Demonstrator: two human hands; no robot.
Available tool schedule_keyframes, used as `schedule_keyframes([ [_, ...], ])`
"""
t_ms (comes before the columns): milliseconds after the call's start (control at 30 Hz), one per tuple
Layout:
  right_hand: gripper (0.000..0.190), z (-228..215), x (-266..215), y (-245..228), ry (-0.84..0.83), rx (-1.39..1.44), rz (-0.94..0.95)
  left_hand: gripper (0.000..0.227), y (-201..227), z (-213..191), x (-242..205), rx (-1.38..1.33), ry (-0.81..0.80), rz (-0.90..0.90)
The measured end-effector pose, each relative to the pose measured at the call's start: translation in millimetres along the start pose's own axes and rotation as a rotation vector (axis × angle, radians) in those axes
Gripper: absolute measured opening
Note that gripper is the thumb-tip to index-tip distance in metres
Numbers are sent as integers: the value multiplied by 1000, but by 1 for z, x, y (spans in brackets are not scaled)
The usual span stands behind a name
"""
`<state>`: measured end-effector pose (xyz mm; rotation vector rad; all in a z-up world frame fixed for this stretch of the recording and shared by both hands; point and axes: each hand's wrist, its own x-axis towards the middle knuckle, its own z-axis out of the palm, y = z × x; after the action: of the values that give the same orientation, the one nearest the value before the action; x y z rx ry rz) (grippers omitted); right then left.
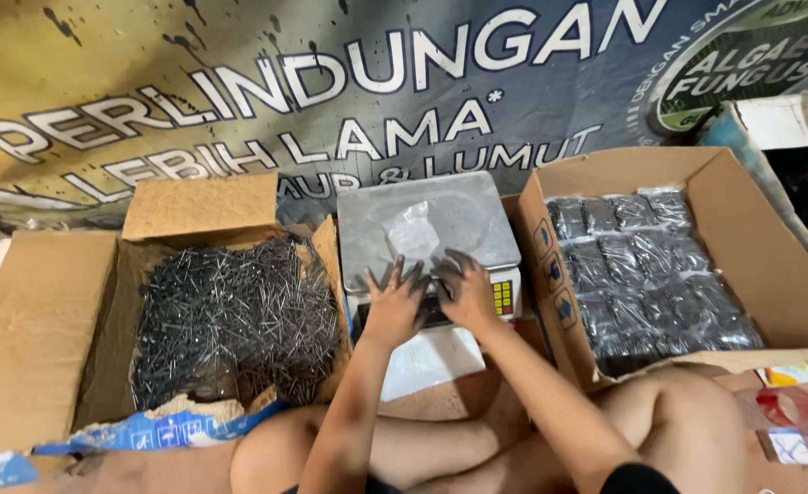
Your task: The person scoops nails from a large cardboard box into a small plastic bag placed on a digital scale. After weighing, the person uses a handheld sealer to close the bag and places it into a second box containing other sealed packages.
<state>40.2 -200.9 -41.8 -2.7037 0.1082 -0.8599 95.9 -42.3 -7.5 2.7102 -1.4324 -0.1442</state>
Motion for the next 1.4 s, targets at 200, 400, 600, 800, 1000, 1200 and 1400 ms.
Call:
schedule_keyframes([
  [200, 15, -12, -93, -37, 42, 369, 186, 48, 19, 7, -100, -108, 91, -220],
  [400, 12, -30, -115, -85, -376, 359, 254, 70, 55, -60, -180, -280, -245, -522],
  [600, 19, -41, -96, -136, -473, 424, 170, 68, 78, -111, -258, -86, 14, -681],
  [800, 15, -39, -37, -175, -233, 789, 244, 70, 61, -150, -284, 6, 411, -551],
  [1000, 35, -12, 7, -186, -306, 909, 458, 71, 20, -161, -252, -62, 262, -729],
  [1200, 59, 22, 38, -210, -838, 432, 192, 59, -65, -74, -214, -406, 498, -802],
  [1400, 40, 63, 48, -224, -1065, -188, -270, 56, -105, -31, -170, -677, 876, -676],
])
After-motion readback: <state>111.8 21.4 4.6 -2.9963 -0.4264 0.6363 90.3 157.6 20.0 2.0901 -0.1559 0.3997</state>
